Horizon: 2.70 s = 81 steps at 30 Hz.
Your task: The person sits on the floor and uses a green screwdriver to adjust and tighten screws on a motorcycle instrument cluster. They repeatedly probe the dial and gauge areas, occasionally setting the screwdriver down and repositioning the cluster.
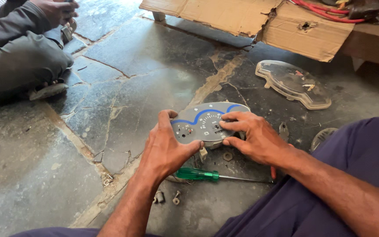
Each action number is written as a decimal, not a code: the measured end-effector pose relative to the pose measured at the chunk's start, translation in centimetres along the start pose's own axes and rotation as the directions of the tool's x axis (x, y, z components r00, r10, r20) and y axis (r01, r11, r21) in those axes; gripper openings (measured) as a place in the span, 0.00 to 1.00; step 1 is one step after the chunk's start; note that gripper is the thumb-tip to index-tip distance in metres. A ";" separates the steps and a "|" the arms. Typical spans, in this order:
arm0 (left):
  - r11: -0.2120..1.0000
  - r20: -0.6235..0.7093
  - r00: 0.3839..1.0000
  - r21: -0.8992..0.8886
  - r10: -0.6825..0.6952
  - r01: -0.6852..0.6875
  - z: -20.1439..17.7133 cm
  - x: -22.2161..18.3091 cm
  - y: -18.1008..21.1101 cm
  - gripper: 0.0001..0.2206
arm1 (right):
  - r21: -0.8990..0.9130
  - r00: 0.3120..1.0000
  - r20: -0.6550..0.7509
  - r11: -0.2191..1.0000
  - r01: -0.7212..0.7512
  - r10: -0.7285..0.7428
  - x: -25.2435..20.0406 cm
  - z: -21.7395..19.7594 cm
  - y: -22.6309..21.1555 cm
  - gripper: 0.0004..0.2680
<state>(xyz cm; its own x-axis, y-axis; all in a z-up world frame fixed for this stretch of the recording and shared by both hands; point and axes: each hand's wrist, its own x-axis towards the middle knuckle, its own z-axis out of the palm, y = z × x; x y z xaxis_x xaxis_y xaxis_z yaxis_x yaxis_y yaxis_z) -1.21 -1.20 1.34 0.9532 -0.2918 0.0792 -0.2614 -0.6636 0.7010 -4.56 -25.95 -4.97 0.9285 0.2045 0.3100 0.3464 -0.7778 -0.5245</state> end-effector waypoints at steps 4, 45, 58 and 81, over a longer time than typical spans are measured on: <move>1.000 0.017 1.000 0.008 0.004 -0.005 -0.2 0.1 -0.1 0.40 | -0.031 0.999 -0.028 0.999 0.034 -0.035 -0.2 0.2 0.0 0.16; 0.996 -0.051 0.998 0.076 0.048 -0.044 -0.2 -0.1 0.2 0.39 | -0.026 0.998 -0.051 0.999 0.031 -0.032 -0.3 -0.5 -0.7 0.17; 0.989 -0.029 0.999 0.145 0.014 -0.010 0.0 -0.2 1.0 0.39 | 0.041 0.999 -0.025 0.998 -0.040 0.041 -0.3 -0.7 -0.7 0.17; 0.991 -0.054 0.998 0.129 0.029 -0.022 -0.3 -0.4 1.1 0.38 | 0.045 0.994 0.010 0.993 -0.113 0.113 0.0 -0.9 -1.2 0.17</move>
<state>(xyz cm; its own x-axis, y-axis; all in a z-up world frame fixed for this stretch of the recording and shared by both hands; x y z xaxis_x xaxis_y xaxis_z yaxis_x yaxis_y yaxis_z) -1.87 -1.63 2.30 0.9521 -0.2733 0.1372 -0.2992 -0.7402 0.6022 -5.10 -25.57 -3.68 0.9630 0.1214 0.2408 0.2448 -0.7681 -0.5916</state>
